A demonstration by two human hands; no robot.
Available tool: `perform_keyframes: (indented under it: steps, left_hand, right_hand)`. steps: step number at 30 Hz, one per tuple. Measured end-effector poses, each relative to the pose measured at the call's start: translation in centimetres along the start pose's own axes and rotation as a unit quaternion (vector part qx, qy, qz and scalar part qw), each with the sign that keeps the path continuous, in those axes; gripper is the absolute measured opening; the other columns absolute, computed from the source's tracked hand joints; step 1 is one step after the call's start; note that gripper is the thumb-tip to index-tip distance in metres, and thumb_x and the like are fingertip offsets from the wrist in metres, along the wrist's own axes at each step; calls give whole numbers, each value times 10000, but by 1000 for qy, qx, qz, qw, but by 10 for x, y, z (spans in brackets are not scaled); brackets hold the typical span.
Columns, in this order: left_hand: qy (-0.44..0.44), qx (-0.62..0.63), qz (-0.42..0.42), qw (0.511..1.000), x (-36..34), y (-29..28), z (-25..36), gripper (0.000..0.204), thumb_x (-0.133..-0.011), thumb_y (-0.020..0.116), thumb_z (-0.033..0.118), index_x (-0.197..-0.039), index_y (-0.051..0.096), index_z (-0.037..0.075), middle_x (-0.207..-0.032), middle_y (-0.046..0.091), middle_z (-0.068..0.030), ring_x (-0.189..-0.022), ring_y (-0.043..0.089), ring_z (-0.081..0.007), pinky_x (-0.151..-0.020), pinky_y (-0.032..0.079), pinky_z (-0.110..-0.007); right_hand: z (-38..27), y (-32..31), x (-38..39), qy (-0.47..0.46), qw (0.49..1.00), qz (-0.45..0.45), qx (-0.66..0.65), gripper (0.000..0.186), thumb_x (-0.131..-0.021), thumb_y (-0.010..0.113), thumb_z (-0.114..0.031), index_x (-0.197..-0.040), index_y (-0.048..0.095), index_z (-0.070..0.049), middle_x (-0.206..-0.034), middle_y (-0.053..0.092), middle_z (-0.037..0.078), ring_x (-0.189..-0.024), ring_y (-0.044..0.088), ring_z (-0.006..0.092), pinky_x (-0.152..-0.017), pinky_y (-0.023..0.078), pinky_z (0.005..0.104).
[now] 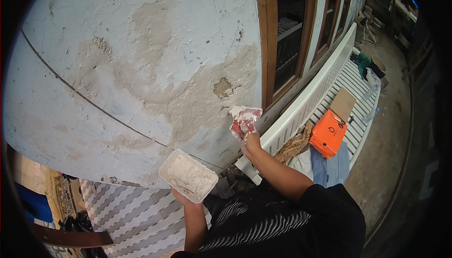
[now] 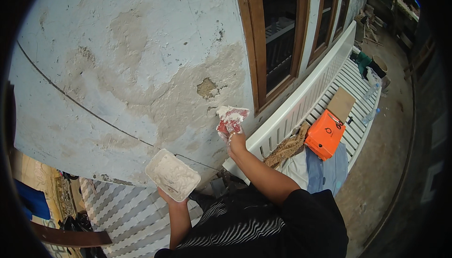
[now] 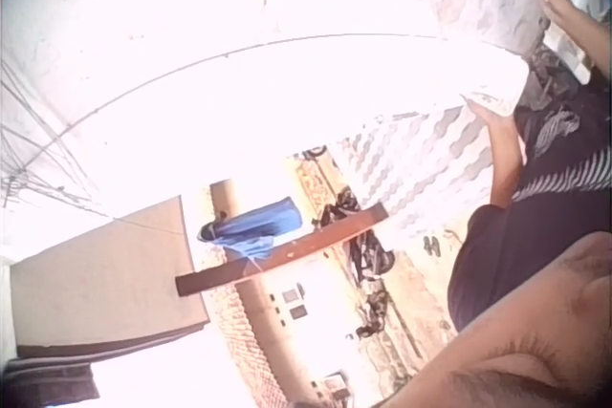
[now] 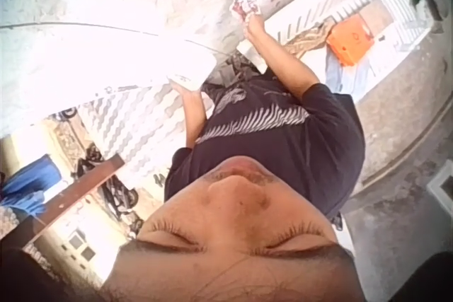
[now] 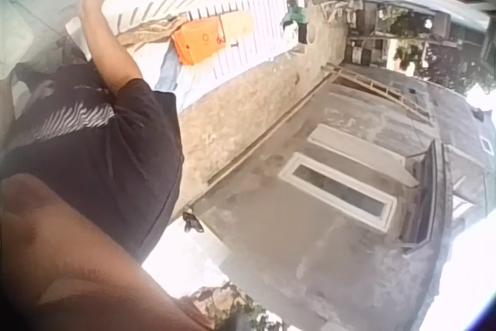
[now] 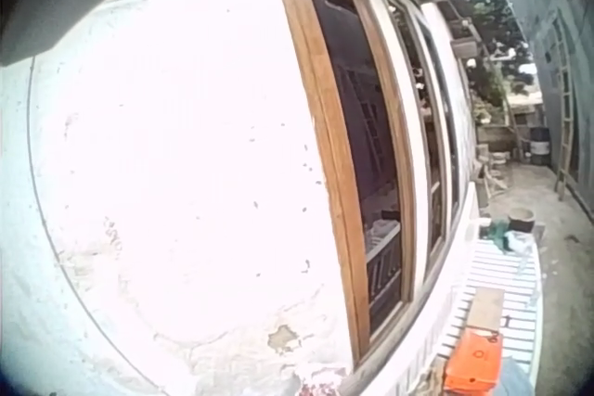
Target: Applying plaster to patch cracks or damage on an exterior wall using a putty knife.
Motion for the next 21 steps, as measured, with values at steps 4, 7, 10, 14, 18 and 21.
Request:
perform_keyframes:
  steps: [4, 7, 10, 14, 18, 21]
  left_hand:
    - [5, 10, 18, 1000, -1, -6, 4, 564, -957, 389, 438, -1387, 477, 85, -1327, 576, -137, -1162, 583, -389, -967, 470, -593]
    - [7, 16, 22, 1000, -1, -9, 6, 555, -957, 389, 431, -1379, 486, 84, -1322, 581, -136, -1155, 587, -389, -966, 471, -591]
    - [7, 12, 26, 1000, 1, -10, 7, 549, -958, 387, 425, -1374, 490, 81, -1319, 584, -133, -1151, 591, -386, -962, 474, -588]
    - [12, -15, 25, 999, 1, -11, 11, 545, -960, 382, 419, -1372, 491, 79, -1309, 589, -132, -1142, 598, -378, -952, 484, -580]
    - [1, -16, 38, 999, -1, -6, 11, 539, -963, 376, 415, -1368, 494, 80, -1300, 593, -133, -1132, 604, -374, -941, 493, -576]
    - [3, -25, 48, 999, -3, -6, 11, 537, -965, 372, 417, -1364, 496, 80, -1296, 594, -134, -1126, 607, -373, -935, 497, -574]
  right_hand:
    - [12, 17, 3, -41, 999, 10, -8, 287, -985, 521, -60, -1270, 495, -87, -1143, 594, 55, -959, 638, 185, -844, 568, 333]
    - [21, 33, 9, -13, 1000, 27, 9, 310, -984, 522, -53, -1289, 478, -88, -1157, 584, 53, -964, 629, 171, -857, 555, 318]
    - [30, 43, 6, -22, 999, 28, 39, 273, -987, 535, -82, -1257, 495, -101, -1152, 585, 28, -989, 618, 170, -906, 535, 345]
    - [37, 54, 4, -44, 998, 28, 30, 312, -984, 534, -62, -1291, 484, -88, -1166, 580, 22, -995, 603, 149, -891, 535, 319]
    - [44, 67, 12, -35, 998, 22, 47, 296, -977, 536, -40, -1272, 522, -46, -1148, 596, 34, -962, 603, 150, -874, 521, 284]
    - [55, 67, 15, -102, 983, -10, 152, 192, -970, 586, -126, -1151, 589, -61, -1021, 621, 39, -894, 595, 109, -787, 533, 271]
Point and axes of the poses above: each hand's wrist, its own x-axis away from the middle knuckle, its own y-axis out of the palm, z = x × y, the point moved 5 cm from there along -x, towards the middle knuckle
